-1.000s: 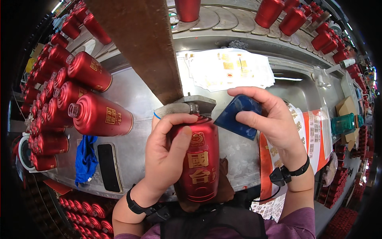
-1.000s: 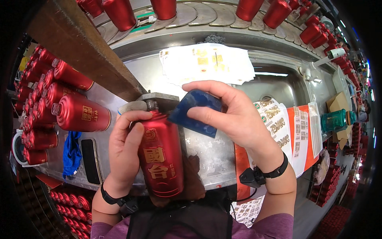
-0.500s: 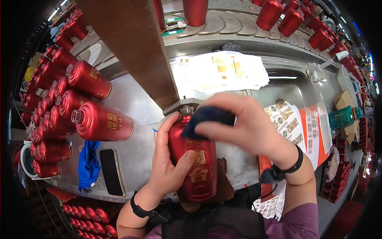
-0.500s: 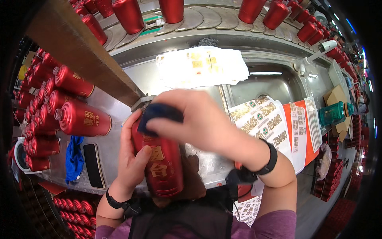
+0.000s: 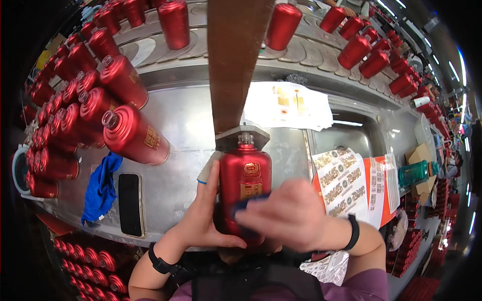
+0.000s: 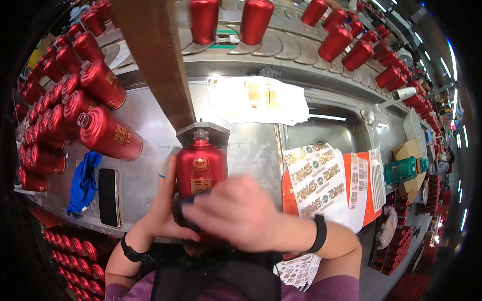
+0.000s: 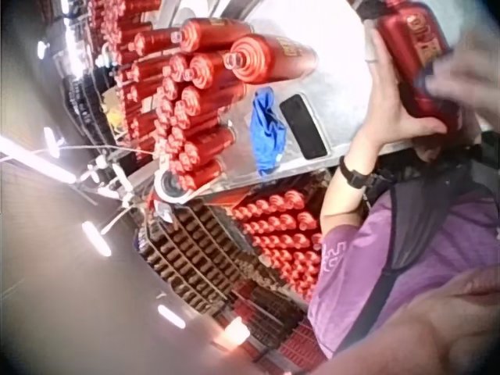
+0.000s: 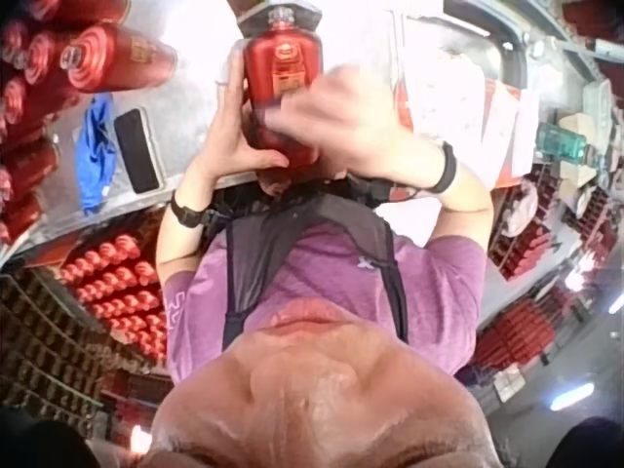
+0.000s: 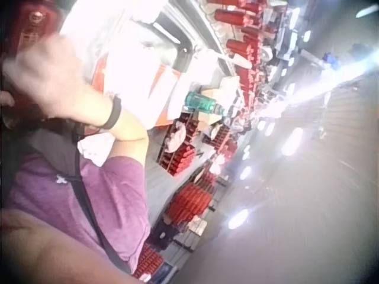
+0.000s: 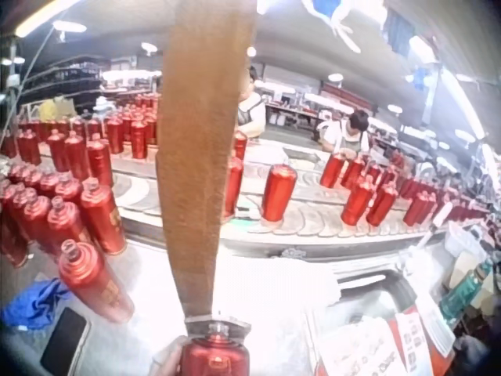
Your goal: Apply gold-colored decorative labels and stickers to red metal bottles on an assembly line.
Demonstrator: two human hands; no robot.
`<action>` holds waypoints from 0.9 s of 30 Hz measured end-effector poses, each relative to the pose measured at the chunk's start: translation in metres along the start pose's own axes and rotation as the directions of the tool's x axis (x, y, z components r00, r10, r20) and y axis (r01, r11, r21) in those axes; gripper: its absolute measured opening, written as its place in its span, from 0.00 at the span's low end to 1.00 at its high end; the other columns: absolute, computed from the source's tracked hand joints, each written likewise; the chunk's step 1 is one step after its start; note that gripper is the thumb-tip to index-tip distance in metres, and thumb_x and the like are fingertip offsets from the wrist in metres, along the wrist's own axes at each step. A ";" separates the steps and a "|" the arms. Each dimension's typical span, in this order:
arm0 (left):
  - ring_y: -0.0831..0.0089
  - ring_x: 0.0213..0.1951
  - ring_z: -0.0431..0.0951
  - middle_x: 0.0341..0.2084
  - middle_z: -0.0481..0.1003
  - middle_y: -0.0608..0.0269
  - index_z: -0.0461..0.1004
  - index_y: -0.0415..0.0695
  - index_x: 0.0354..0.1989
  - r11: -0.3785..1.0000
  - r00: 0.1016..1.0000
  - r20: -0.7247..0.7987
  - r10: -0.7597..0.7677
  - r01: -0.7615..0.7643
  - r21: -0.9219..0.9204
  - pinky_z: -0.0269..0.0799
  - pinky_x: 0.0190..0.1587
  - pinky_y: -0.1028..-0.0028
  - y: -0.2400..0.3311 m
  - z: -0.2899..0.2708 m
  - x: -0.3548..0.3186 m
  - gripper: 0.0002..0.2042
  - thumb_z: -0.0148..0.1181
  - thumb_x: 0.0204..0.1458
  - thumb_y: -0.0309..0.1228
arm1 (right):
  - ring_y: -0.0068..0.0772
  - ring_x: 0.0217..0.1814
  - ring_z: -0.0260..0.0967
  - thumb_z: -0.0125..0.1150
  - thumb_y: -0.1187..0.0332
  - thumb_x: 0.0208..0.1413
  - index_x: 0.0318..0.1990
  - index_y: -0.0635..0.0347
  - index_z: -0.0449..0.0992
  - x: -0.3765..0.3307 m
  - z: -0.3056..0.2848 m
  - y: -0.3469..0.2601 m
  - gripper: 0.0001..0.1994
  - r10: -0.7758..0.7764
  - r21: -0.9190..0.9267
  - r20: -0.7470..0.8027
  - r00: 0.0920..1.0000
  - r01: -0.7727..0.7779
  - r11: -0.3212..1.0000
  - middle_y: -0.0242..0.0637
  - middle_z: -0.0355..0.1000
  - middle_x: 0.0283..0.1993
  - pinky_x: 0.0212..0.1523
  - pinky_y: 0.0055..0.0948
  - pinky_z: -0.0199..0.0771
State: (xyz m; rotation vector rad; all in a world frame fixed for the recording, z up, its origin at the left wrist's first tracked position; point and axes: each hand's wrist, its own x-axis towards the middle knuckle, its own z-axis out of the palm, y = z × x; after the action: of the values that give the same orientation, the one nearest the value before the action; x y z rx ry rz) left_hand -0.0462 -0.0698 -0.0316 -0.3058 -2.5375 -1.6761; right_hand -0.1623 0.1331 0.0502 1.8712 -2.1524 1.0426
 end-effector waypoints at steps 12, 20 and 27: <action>0.44 0.74 0.42 0.73 0.38 0.37 0.28 0.37 0.75 0.996 0.998 -0.016 0.059 -0.060 -0.065 0.52 0.71 0.54 -0.021 0.004 0.012 0.76 0.84 0.26 0.52 | 0.39 0.36 0.67 0.71 0.71 0.48 0.42 0.54 0.83 -0.010 -0.030 0.001 0.12 0.328 -0.012 -0.056 0.943 -0.329 0.944 0.32 0.72 0.31 0.39 0.35 0.65; 0.46 0.74 0.45 0.72 0.40 0.37 0.30 0.38 0.75 0.989 0.997 -0.057 0.056 -0.063 -0.134 0.58 0.69 0.56 -0.028 0.007 -0.002 0.70 0.80 0.33 0.53 | 0.33 0.35 0.69 0.73 0.72 0.48 0.41 0.56 0.83 -0.069 -0.030 -0.044 0.11 0.502 0.110 -0.098 0.859 -0.492 0.863 0.33 0.76 0.33 0.40 0.29 0.64; 0.47 0.73 0.50 0.72 0.41 0.37 0.32 0.39 0.76 0.983 0.992 -0.104 0.072 -0.088 -0.159 0.60 0.68 0.55 -0.021 0.007 0.004 0.60 0.68 0.46 0.56 | 0.35 0.38 0.67 0.70 0.70 0.52 0.42 0.57 0.83 -0.087 -0.034 -0.060 0.10 0.623 0.187 -0.112 0.775 -0.599 0.779 0.33 0.74 0.33 0.40 0.30 0.67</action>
State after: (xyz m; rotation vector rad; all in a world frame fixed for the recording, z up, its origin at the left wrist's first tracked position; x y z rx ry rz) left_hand -0.0547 -0.0710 -0.0520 -0.3237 -2.2928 -1.8243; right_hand -0.0988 0.2240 0.0582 1.0452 -2.7078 1.4262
